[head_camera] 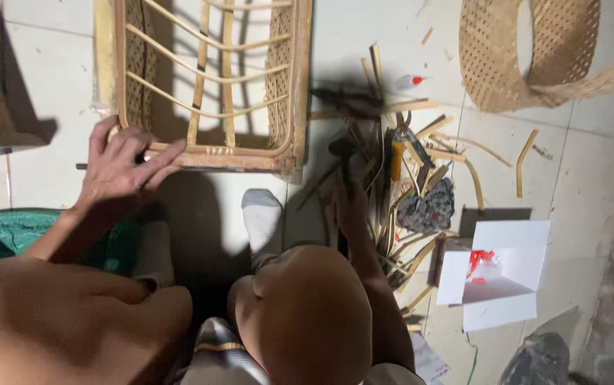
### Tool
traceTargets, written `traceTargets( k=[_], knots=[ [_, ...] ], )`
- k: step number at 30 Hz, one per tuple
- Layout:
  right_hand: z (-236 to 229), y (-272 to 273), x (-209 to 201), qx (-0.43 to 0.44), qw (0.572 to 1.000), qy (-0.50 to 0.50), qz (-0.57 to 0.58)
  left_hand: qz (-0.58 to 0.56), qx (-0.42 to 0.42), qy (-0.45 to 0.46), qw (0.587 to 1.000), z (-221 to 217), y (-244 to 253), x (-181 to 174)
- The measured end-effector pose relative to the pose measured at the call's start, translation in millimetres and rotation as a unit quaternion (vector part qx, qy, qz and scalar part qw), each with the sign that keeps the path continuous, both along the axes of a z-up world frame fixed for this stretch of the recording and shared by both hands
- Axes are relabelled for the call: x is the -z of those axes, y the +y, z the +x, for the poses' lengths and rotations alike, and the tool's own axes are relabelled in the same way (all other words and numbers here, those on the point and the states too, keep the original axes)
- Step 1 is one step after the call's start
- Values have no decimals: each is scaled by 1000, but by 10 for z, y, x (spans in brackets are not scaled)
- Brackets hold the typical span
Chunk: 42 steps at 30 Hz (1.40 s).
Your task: The person assembles a rectangular woven basket by inserting thin wooden strips into a frame, tapping them with a hammer, and applying glue to the joints. The person works on the floor, adjusting the basket and using tools to secure the structure.
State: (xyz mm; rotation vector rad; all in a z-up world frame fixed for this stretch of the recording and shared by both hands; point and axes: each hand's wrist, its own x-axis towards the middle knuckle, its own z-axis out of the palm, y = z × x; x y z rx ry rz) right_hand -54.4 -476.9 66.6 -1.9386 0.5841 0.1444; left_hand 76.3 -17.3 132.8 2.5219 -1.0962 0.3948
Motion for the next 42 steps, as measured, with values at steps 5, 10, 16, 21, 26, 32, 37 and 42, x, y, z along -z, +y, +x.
traceTargets(
  k=[5, 10, 16, 21, 26, 32, 37, 42],
  knots=[
    [102, 459, -1126, -12, 999, 7, -48, 22, -16, 20, 999, -56, 13, -30],
    [743, 688, -1269, -200, 956, -118, -178, 23, -11, 5, 1000, -46, 47, 56],
    [967, 642, -1271, -230, 927, -159, -251, -20, -10, 25, 999, -25, 15, 37],
    [1255, 513, -1164, -279, 882, -271, -265, -281, -80, 96, 952, 95, 67, -56],
    [1619, 461, -1291, -234, 953, -148, -123, -471, -214, 438, 735, 568, 51, -102],
    [1860, 444, -1201, -259, 948, -142, -117, -525, -273, 549, 590, 680, 109, -43],
    [2238, 371, -1299, -156, 979, -124, -30, -523, -286, 569, 567, 768, 132, -58],
    [2719, 364, -1228, -274, 916, -148, -254, -504, -336, 580, 545, 760, 86, -119]
  ],
)
